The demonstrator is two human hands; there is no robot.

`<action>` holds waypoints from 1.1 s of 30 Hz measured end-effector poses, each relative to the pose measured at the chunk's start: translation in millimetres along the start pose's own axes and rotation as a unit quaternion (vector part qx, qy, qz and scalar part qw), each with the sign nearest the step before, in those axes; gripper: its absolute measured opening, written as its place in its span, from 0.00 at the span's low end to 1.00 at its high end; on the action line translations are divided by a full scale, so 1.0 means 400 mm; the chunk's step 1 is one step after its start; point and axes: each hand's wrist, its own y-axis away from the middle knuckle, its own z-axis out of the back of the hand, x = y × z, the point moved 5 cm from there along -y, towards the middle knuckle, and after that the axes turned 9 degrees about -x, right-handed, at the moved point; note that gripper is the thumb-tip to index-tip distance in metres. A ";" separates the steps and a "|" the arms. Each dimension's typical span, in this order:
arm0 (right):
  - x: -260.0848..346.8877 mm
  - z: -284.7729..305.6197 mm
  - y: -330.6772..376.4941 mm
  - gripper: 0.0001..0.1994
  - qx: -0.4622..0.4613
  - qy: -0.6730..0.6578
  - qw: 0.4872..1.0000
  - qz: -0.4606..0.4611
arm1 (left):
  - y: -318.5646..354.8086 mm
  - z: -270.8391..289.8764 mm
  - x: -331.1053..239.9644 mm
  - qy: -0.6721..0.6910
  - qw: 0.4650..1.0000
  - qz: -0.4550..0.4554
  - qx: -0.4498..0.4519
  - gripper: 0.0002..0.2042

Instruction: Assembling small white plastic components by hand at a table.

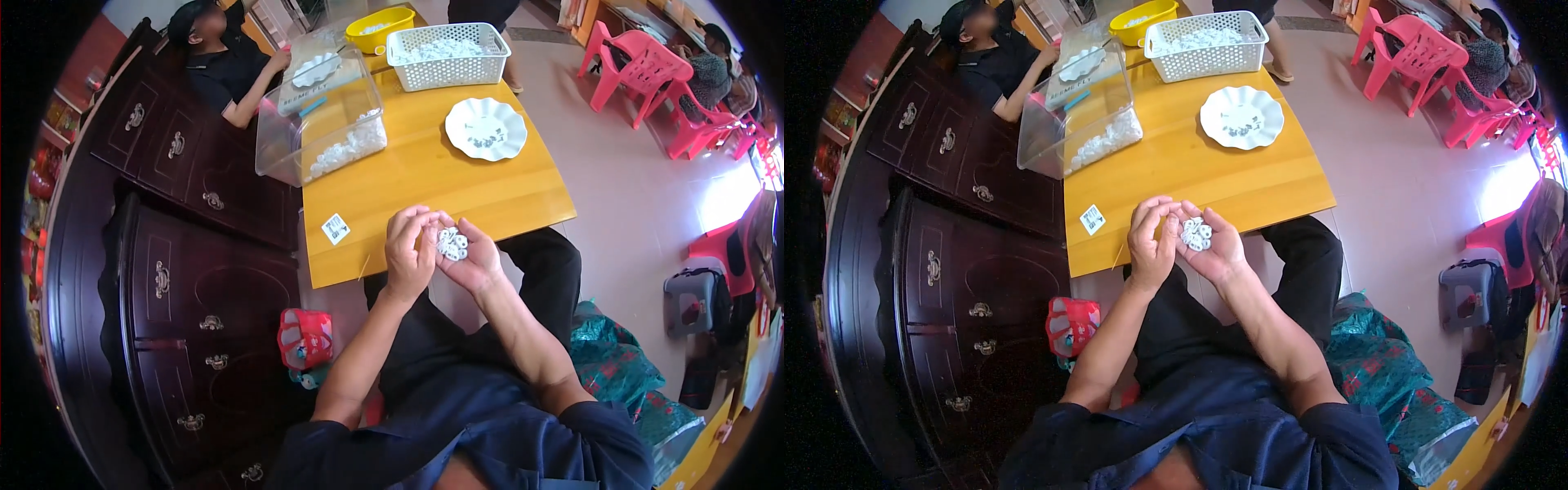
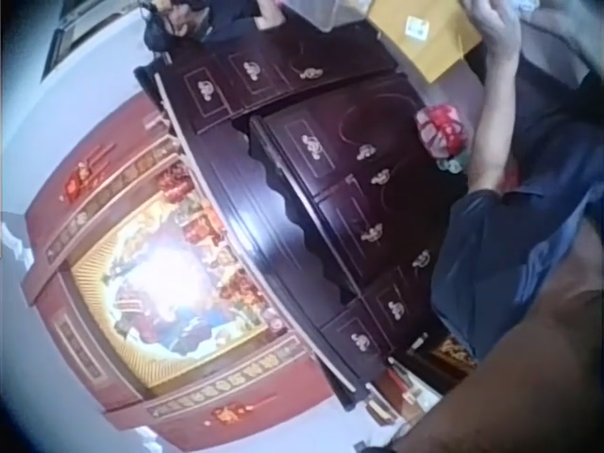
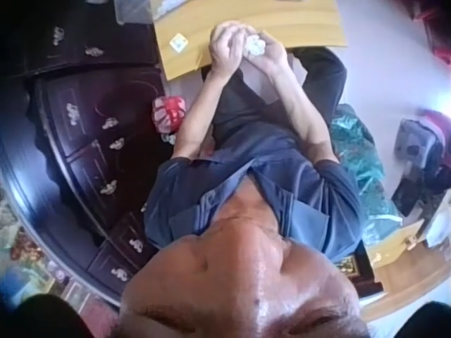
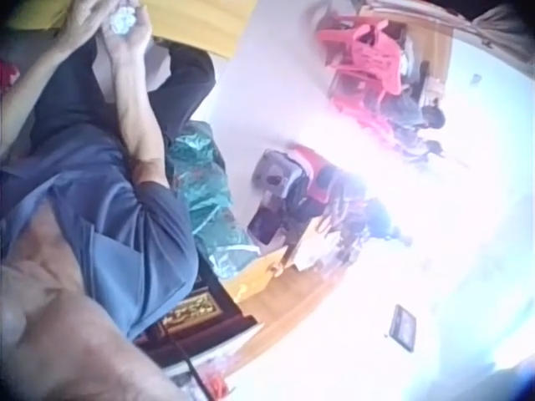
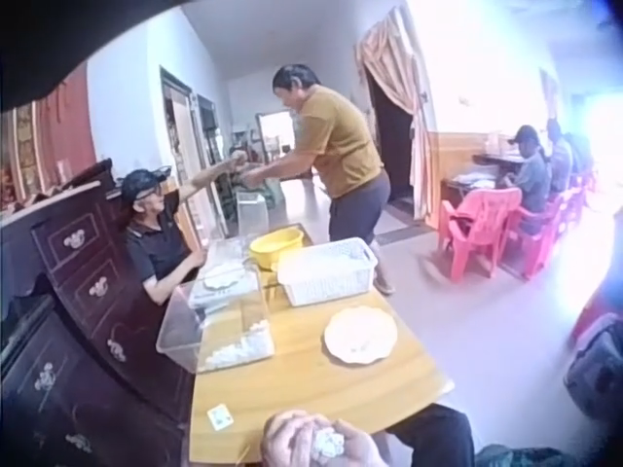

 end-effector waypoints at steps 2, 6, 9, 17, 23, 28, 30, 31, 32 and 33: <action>0.029 -0.003 -0.013 0.21 -0.022 0.007 1.000 0.019 | 0.013 0.003 0.017 -0.002 1.000 0.013 0.011 0.09; 0.108 -0.003 -0.055 0.18 -0.054 0.038 0.992 0.103 | 0.038 -0.021 0.038 0.036 0.998 0.061 0.006 0.16; 0.093 -0.027 -0.060 0.19 -0.027 0.047 0.992 0.114 | 0.074 -0.066 0.084 0.172 0.965 0.198 -0.007 0.22; 0.095 -0.022 -0.091 0.18 -0.058 0.342 0.843 0.412 | 0.079 -0.243 0.196 0.431 0.791 0.427 -0.076 0.32; 0.137 -0.035 -0.142 0.18 -0.037 0.419 0.790 0.446 | 0.034 -0.277 0.253 0.366 0.857 0.352 -0.085 0.30; 0.148 -0.038 -0.140 0.18 -0.044 0.424 0.775 0.468 | 0.007 -0.283 0.293 0.403 0.843 0.341 -0.103 0.31; 0.174 -0.041 -0.136 0.19 -0.064 0.434 0.744 0.505 | 0.004 -0.273 0.307 0.390 0.855 0.325 -0.109 0.31; 0.193 -0.044 -0.128 0.19 -0.064 0.440 0.715 0.539 | -0.002 -0.266 0.304 0.380 0.865 0.309 -0.112 0.31; 0.211 -0.043 -0.121 0.19 -0.064 0.444 0.704 0.551 | -0.003 -0.255 0.308 0.358 0.872 0.316 -0.106 0.31; 0.228 -0.041 -0.114 0.19 -0.064 0.448 0.693 0.562 | -0.005 -0.246 0.310 0.349 0.875 0.320 -0.101 0.31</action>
